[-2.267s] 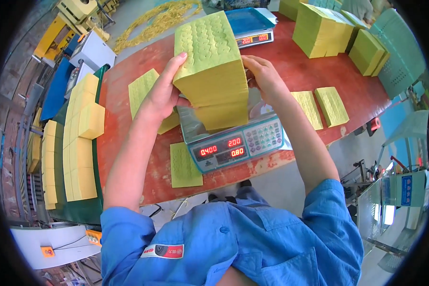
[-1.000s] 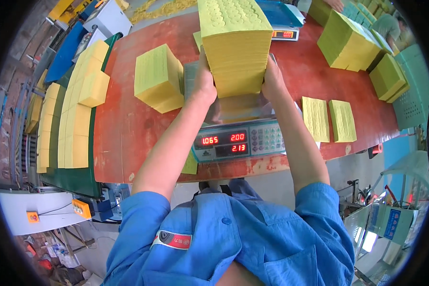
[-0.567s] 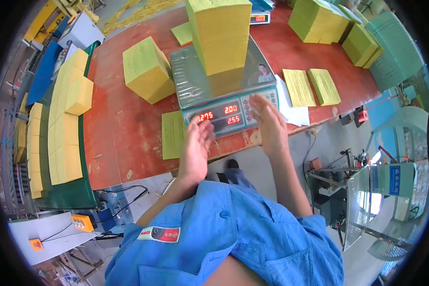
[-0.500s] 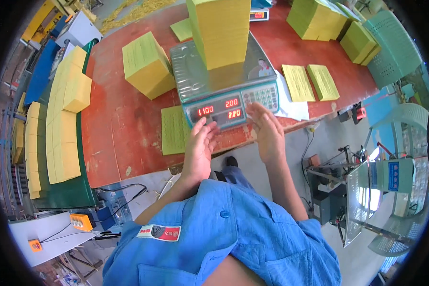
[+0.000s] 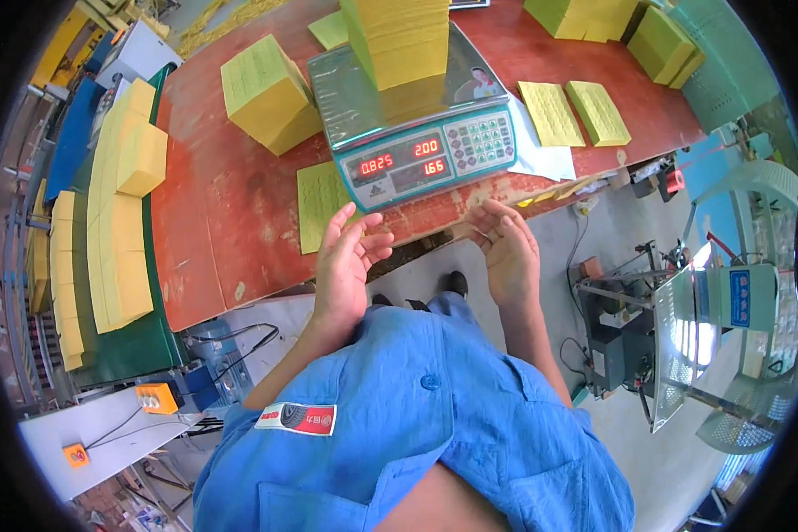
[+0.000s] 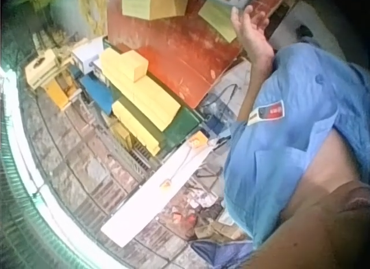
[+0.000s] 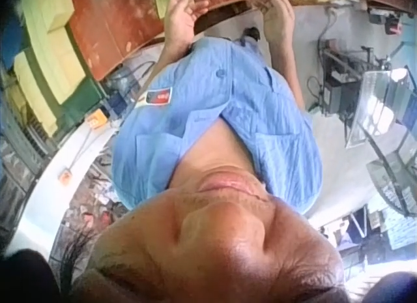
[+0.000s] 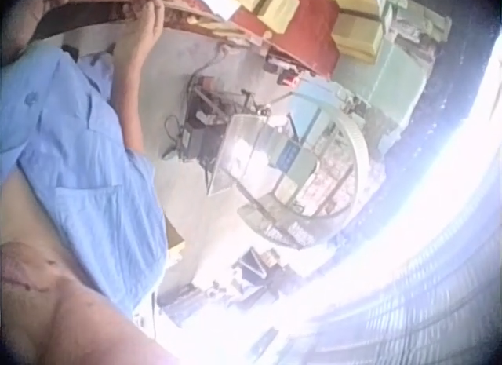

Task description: The person is weighing and stacking bundles of yellow paper on a digital scale in a factory.

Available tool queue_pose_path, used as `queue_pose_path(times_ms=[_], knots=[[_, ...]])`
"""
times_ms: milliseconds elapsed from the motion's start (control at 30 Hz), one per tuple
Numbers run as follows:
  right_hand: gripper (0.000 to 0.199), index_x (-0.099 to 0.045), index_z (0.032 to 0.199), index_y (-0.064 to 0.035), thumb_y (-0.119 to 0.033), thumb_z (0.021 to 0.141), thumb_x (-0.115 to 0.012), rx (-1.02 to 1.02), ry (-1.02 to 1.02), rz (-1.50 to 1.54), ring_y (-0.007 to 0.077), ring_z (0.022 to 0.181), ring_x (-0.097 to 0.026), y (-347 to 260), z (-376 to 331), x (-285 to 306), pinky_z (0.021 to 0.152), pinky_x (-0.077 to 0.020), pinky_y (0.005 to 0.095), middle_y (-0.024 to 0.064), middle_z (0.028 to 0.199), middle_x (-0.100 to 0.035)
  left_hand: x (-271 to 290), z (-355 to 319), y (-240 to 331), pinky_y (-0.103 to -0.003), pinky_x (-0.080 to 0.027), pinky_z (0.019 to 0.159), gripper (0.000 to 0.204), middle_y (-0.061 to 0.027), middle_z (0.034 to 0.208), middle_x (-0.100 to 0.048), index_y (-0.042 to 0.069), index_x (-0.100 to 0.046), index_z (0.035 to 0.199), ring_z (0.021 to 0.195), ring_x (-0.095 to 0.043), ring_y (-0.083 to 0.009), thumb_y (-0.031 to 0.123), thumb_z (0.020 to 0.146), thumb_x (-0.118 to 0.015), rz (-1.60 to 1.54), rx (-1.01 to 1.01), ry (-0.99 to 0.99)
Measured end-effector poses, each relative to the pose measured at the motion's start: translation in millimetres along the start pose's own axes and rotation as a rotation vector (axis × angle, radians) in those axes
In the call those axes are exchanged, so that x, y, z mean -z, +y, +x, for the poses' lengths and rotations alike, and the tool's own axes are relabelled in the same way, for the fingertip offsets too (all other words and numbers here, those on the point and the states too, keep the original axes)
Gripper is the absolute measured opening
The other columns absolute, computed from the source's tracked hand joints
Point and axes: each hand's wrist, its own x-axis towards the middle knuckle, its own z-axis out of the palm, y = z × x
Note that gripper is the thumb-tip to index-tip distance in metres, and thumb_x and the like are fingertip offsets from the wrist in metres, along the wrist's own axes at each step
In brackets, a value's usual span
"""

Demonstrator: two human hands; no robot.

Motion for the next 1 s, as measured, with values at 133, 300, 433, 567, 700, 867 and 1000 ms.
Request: queue_pose_path(times_ms=[133, 300, 433, 567, 700, 867, 1000], knots=[[0.029, -0.060, 0.120, -0.0005, -0.015, 0.098, -0.047, -0.068, -0.051, 0.010, 0.0210, 0.109, -0.062, -16.9, 18.0, 14.7, 0.092, -0.0468, 0.0351, 0.0121, 0.113, -0.066, -20.0, 6.3, -9.0, -0.036, -0.051, 0.086, 0.043, -0.0180, 0.124, -0.057, 0.006, -0.038, 0.138, 0.100, -0.063, -0.0235, 0.021, 0.099, -0.048, 0.009, -0.074, 0.054], [0.027, -0.060, 0.117, -0.0008, -0.015, 0.098, -0.047, -0.107, -0.089, -0.012, 0.0214, 0.107, -0.062, -48.1, 49.0, 60.9, 0.089, -0.0479, 0.0356, 0.0119, 0.110, -0.066, -54.3, 13.2, -25.9, -0.037, -0.051, 0.087, 0.043, -0.0180, 0.122, -0.057, 0.006, -0.037, 0.139, 0.100, -0.063, -0.0238, 0.020, 0.099, -0.047, 0.002, -0.126, 0.143], [0.025, -0.062, 0.113, -0.0009, -0.015, 0.097, -0.050, -0.133, -0.106, -0.060, 0.0193, 0.103, -0.062, -59.1, 72.1, 94.4, 0.086, -0.0491, 0.0345, 0.0103, 0.107, -0.066, -80.8, 18.1, -36.1, -0.037, -0.050, 0.087, 0.042, -0.0171, 0.120, -0.060, 0.006, -0.041, 0.137, 0.100, -0.062, -0.0238, 0.021, 0.099, -0.048, -0.013, -0.129, 0.178], [0.020, -0.064, 0.108, -0.0016, -0.013, 0.095, -0.054, -0.257, -0.072, -0.072, 0.0151, 0.093, -0.062, -71.6, 88.2, 101.7, 0.082, -0.0500, 0.0308, 0.0068, 0.099, -0.067, -98.9, 23.8, -47.8, -0.035, -0.050, 0.087, 0.036, -0.0149, 0.116, -0.062, 0.005, -0.049, 0.130, 0.099, -0.062, -0.0211, 0.024, 0.099, -0.048, 0.051, -0.145, 0.227], [0.019, -0.066, 0.106, -0.0023, -0.012, 0.096, -0.052, -0.233, -0.093, -0.044, 0.0143, 0.095, -0.062, -90.0, 98.1, 114.3, 0.080, -0.0484, 0.0289, 0.0054, 0.099, -0.067, -121.2, 39.2, -64.9, -0.034, -0.051, 0.086, 0.032, -0.0137, 0.112, -0.064, 0.004, -0.055, 0.123, 0.097, -0.062, -0.0198, 0.024, 0.100, -0.047, 0.072, -0.119, 0.143], [0.019, -0.066, 0.106, -0.0034, -0.011, 0.094, -0.054, -0.055, -0.060, -0.257, 0.0139, 0.095, -0.063, -123.5, 121.8, 147.4, 0.080, -0.0484, 0.0280, 0.0046, 0.101, -0.067, -176.0, 67.6, -71.4, -0.034, -0.052, 0.083, 0.029, -0.0146, 0.104, -0.066, 0.000, -0.056, 0.118, 0.094, -0.064, -0.0209, 0.020, 0.099, -0.047, 0.151, 0.008, 0.013], [0.028, -0.062, 0.115, -0.0011, -0.010, 0.088, -0.060, 0.581, 0.322, -1.007, 0.0251, 0.102, -0.063, -176.6, 200.7, 203.6, 0.091, -0.0486, 0.0356, 0.0141, 0.112, -0.067, -260.9, 135.1, -100.6, -0.034, -0.050, 0.091, 0.030, -0.0129, 0.113, -0.063, -0.003, -0.057, 0.118, 0.106, -0.062, -0.0210, 0.017, 0.097, -0.053, 0.382, 0.041, -0.345]])
